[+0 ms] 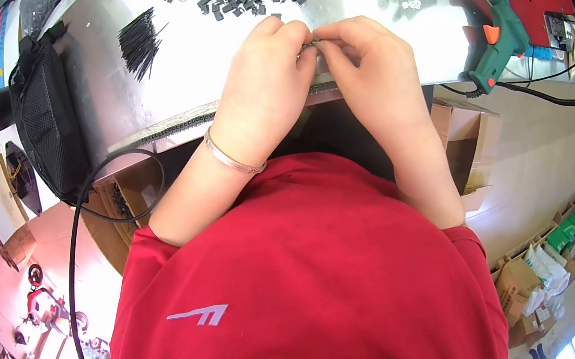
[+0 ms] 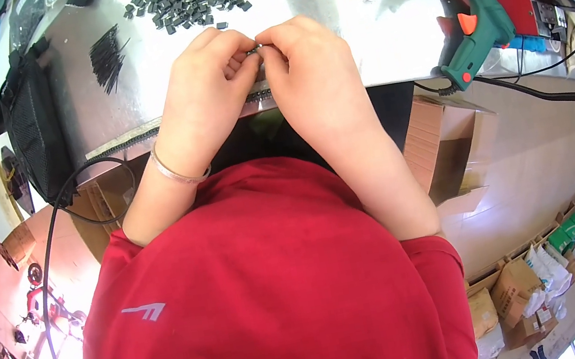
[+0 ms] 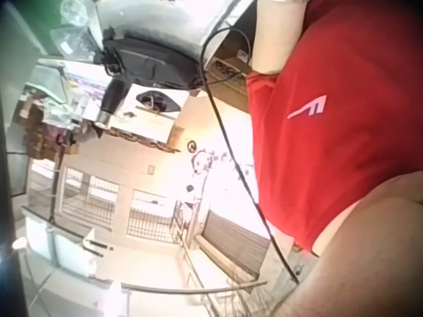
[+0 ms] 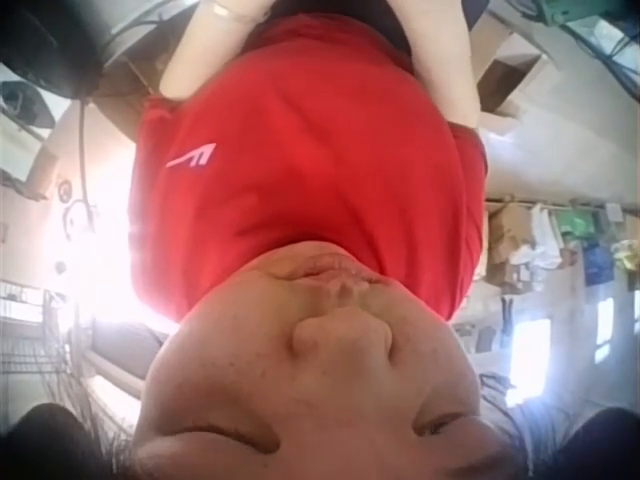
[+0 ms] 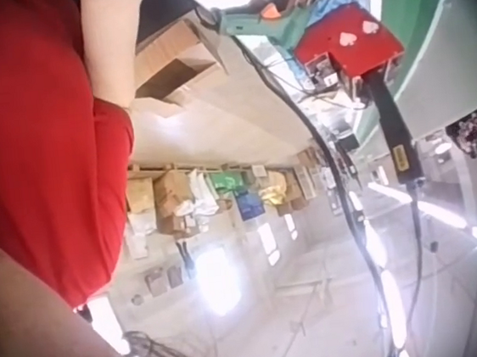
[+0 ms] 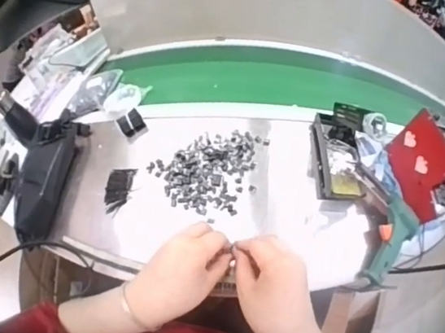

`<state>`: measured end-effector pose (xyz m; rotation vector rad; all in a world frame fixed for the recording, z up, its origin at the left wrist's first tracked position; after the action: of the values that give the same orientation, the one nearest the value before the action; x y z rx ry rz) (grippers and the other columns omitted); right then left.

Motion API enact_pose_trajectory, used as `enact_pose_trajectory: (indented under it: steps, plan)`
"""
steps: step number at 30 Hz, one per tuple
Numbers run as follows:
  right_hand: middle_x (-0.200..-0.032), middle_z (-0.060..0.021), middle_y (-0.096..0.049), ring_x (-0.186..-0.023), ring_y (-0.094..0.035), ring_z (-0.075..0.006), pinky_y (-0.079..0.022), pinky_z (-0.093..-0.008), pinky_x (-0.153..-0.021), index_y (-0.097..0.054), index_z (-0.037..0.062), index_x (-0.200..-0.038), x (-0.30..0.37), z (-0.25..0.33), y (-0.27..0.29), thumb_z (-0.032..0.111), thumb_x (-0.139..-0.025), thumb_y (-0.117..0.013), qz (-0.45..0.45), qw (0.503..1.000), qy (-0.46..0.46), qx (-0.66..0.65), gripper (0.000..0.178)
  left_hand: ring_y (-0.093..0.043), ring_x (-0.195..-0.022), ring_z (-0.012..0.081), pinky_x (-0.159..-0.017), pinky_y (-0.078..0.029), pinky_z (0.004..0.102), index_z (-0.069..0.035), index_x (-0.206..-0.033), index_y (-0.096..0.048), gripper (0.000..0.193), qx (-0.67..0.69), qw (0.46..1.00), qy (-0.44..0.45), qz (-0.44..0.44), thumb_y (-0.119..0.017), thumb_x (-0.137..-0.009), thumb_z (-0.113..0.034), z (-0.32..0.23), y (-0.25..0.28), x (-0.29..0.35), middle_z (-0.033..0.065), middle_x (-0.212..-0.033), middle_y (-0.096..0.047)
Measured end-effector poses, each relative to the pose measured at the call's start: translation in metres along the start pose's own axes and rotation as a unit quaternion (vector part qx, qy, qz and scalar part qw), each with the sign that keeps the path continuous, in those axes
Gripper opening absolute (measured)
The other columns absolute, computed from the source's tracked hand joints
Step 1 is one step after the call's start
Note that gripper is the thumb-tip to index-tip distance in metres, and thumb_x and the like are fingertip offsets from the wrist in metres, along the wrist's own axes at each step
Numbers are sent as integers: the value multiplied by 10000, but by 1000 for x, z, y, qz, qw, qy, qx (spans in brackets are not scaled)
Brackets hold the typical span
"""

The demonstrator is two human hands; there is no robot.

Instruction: Assembling small black components onto a thin strip at an assembly station.

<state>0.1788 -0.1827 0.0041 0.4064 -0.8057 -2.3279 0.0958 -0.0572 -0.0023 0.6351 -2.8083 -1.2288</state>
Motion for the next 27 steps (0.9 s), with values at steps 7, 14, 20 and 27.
enact_pose_trajectory:
  steps: [7,14,20,27]
  plan:
    - [-989,-114,-707,-883,-714,-199,-555,-288,-788,-712,-20,-1083,-2,-5,10,-24,-912,-627,61,997,19,-36,190,-670,-721,233,-668,-557,317,3,-938,-684,105,8,1000,-10,28,-705,-836,-5,0,4,-4,114,-839,-629]
    - [-979,-111,-707,-848,-712,-205,-556,-292,-777,-715,-6,-1073,0,-5,8,-24,-886,-643,43,998,32,-15,201,-670,-722,233,-678,-561,311,3,-947,-685,113,6,999,-2,33,-701,-835,-6,-1,2,-4,114,-845,-633]
    - [-942,-99,-693,-806,-699,-195,-563,-304,-756,-708,15,-1074,1,-4,7,-29,-854,-658,37,999,38,-1,230,-680,-738,217,-690,-567,302,2,-964,-692,127,29,999,11,33,-704,-838,3,-1,4,-4,106,-849,-634]
    - [-922,-90,-673,-789,-686,-188,-556,-296,-724,-703,13,-1031,-4,-14,10,-30,-854,-664,-14,997,58,54,186,-640,-813,370,-755,-540,427,15,-890,-671,75,47,998,1,30,-665,-817,0,0,7,-9,181,-848,-621]
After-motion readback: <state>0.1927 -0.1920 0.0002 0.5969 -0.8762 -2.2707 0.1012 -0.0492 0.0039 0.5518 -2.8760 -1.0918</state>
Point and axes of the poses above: each hand's wrist, its own x-axis away from the middle knuckle, its own y-axis out of the back of the hand, z = x × y, the point moved 2 cm from there along -x, towards the middle knuckle
